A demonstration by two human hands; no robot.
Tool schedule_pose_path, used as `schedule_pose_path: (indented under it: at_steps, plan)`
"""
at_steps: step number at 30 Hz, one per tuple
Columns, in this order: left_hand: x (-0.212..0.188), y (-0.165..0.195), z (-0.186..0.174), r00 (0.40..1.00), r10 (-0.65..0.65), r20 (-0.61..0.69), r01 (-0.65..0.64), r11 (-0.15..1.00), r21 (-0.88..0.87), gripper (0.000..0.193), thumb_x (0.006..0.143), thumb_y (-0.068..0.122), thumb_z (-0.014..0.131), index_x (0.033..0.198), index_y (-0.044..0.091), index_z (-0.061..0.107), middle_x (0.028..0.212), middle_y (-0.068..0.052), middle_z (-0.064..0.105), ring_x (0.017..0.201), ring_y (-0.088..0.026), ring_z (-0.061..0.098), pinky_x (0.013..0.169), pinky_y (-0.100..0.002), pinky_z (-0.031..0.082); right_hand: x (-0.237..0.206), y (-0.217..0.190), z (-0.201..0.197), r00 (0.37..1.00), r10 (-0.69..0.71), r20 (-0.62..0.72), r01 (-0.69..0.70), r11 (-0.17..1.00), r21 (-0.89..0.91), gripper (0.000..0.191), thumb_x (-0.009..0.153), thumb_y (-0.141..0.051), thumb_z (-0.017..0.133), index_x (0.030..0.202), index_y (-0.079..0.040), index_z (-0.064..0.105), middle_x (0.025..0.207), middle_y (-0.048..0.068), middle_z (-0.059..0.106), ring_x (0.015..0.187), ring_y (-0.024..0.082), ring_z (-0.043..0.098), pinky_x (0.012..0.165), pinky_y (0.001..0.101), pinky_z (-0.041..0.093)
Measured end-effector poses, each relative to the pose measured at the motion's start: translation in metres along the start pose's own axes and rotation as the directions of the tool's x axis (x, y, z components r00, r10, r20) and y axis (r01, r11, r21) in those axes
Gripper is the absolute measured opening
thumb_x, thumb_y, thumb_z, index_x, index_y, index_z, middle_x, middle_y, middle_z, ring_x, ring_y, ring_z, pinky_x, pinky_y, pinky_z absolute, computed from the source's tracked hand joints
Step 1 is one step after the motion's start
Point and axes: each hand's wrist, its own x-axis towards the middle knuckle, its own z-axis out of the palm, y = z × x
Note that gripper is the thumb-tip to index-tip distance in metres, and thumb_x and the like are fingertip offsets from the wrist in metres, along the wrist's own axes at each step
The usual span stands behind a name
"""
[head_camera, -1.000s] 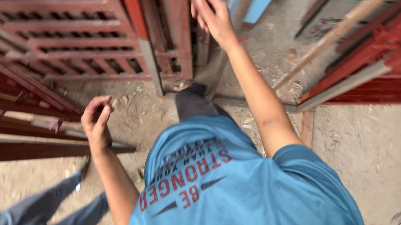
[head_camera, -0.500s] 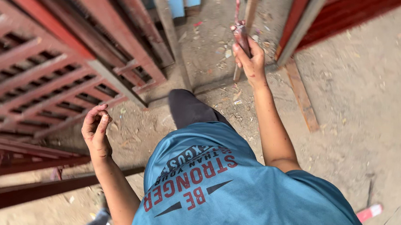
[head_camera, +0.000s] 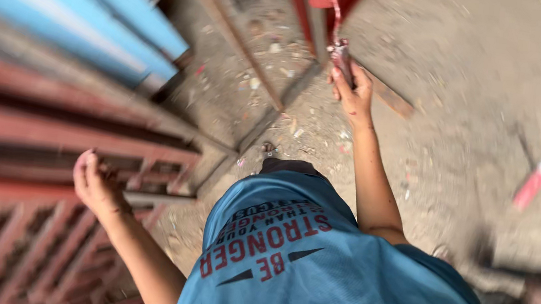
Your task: The person uses a red paint roller to apply red paint to vertical and horizontal bars of a metal frame structure. The person moves along the frame, rolling paint onto different sections while another person stands nearby.
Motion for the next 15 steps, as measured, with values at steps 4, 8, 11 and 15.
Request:
schedule_pose_path:
  at_steps: [4,8,11,15]
  plan:
    - [0.020,-0.007,0.073,0.956,0.115,0.269,-0.071,0.983,-0.169,0.016,0.109,0.015,0.069,0.122,0.006,0.067,0.092,0.002,0.060,0.080,-0.008,0.050,0.073,-0.024,0.042,-0.002,0.019,-0.063,0.977,0.070,-0.200,-0.086,0.994,-0.073,0.038,0.102,-0.023,0.071,0.135,-0.003,0.065,0.086,-0.002,0.066,0.062,0.002,0.049,0.053,0.0206,0.040]
    - [0.018,-0.041,0.131,0.902,0.064,0.427,-0.014,0.993,-0.119,0.011,0.113,0.017,0.070,0.117,0.008,0.067,0.090,0.001,0.059,0.079,-0.009,0.050,0.070,-0.024,0.041,-0.015,0.034,-0.102,0.954,0.073,-0.291,-0.082,0.996,-0.018,0.045,0.101,-0.022,0.071,0.140,-0.003,0.059,0.087,-0.001,0.068,0.062,0.002,0.052,0.052,0.0214,0.043]
    - [0.010,-0.058,0.153,0.901,-0.032,0.433,0.050,0.998,-0.029,0.012,0.108,0.019,0.071,0.117,0.011,0.069,0.091,0.003,0.063,0.078,-0.008,0.054,0.067,-0.023,0.041,-0.036,0.028,-0.123,0.957,0.010,-0.290,-0.005,1.000,0.020,0.044,0.104,-0.020,0.069,0.143,-0.002,0.058,0.089,0.000,0.068,0.062,0.002,0.049,0.053,0.0216,0.042]
    - [0.010,-0.053,0.166,0.898,-0.095,0.429,0.099,0.995,0.012,0.014,0.106,0.020,0.073,0.117,0.013,0.070,0.097,0.003,0.068,0.081,-0.008,0.058,0.071,-0.023,0.047,-0.057,0.014,-0.137,0.931,0.010,-0.366,-0.001,1.000,0.026,0.045,0.105,-0.019,0.068,0.144,-0.001,0.057,0.089,0.000,0.068,0.062,0.002,0.049,0.053,0.0214,0.041]
